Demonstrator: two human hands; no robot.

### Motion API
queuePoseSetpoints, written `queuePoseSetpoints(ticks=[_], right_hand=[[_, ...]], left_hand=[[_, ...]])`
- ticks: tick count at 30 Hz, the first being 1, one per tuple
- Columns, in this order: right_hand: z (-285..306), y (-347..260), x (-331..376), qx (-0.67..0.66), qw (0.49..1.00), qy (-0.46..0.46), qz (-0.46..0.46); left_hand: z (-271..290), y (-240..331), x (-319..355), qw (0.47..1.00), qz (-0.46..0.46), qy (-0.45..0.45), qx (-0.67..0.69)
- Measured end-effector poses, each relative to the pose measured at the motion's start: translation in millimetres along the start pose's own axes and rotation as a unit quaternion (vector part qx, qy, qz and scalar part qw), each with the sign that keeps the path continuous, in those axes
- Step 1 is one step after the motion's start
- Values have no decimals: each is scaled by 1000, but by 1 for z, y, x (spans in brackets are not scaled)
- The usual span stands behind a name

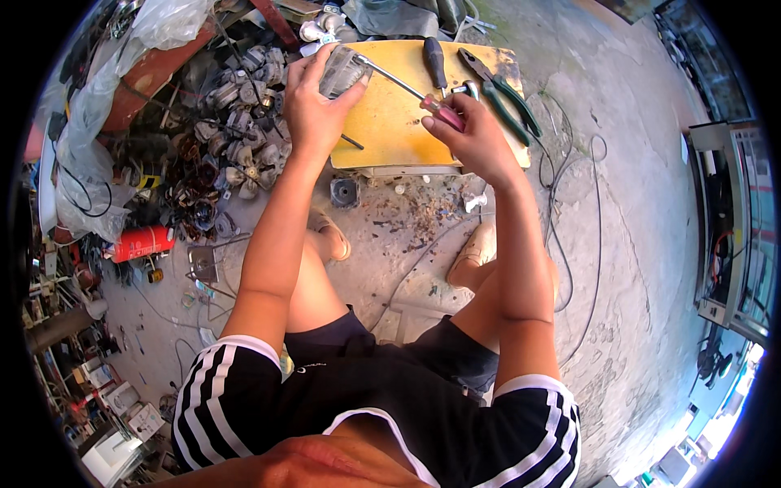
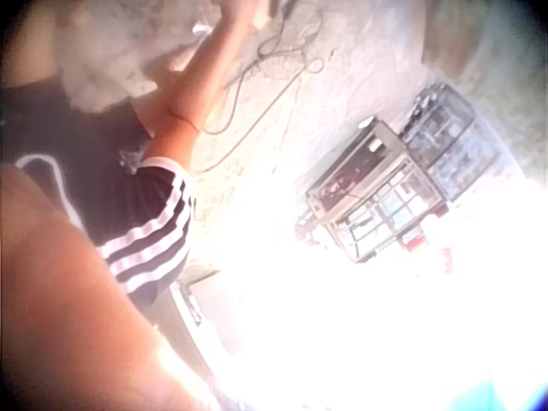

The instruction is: The person uses a screwdriver to pry and remove a metal plate from a motor housing, then picks up the housing to separate the internal components by hand.

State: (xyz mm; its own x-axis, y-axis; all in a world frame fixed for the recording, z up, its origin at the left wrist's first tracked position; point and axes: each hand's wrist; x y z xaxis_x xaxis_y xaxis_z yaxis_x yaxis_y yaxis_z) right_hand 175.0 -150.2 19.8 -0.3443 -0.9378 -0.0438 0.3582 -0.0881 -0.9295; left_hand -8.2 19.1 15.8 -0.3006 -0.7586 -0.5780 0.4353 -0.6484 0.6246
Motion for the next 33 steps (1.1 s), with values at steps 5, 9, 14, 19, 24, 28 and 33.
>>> queuePoseSetpoints(ticks=[5,9,14,19,24,28,33], right_hand=[[-2,-2,2,9,1000,6,-6],[0,-15,6,-70,994,-38,-69],[3,-3,2,10,998,40,55],[-1,-8,1,9,1000,15,-13],[0,3,0,179,982,14,51],[-9,4,0,151,977,119,96],[-17,-23,2,205,968,140,27]], left_hand=[[-3,1,2,1000,20,-7,15],[-1,-1,3,999,29,-16,17],[-2,1,2,999,25,-10,27],[-4,-2,4,999,38,-18,25],[-4,-5,3,998,42,-24,31],[-4,-5,3,998,45,-28,28],[-2,-9,4,996,70,-26,39]])
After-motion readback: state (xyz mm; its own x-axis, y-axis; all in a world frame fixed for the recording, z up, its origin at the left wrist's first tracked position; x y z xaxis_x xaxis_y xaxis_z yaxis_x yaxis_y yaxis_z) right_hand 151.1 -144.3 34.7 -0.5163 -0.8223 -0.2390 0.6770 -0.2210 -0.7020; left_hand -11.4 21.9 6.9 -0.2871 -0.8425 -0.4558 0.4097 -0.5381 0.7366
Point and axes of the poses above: each hand's wrist, its own x-axis away from the middle knuckle, its own z-axis out of the back of the hand, y = z × x, and after that the axes turned 8 degrees about z, right-handed
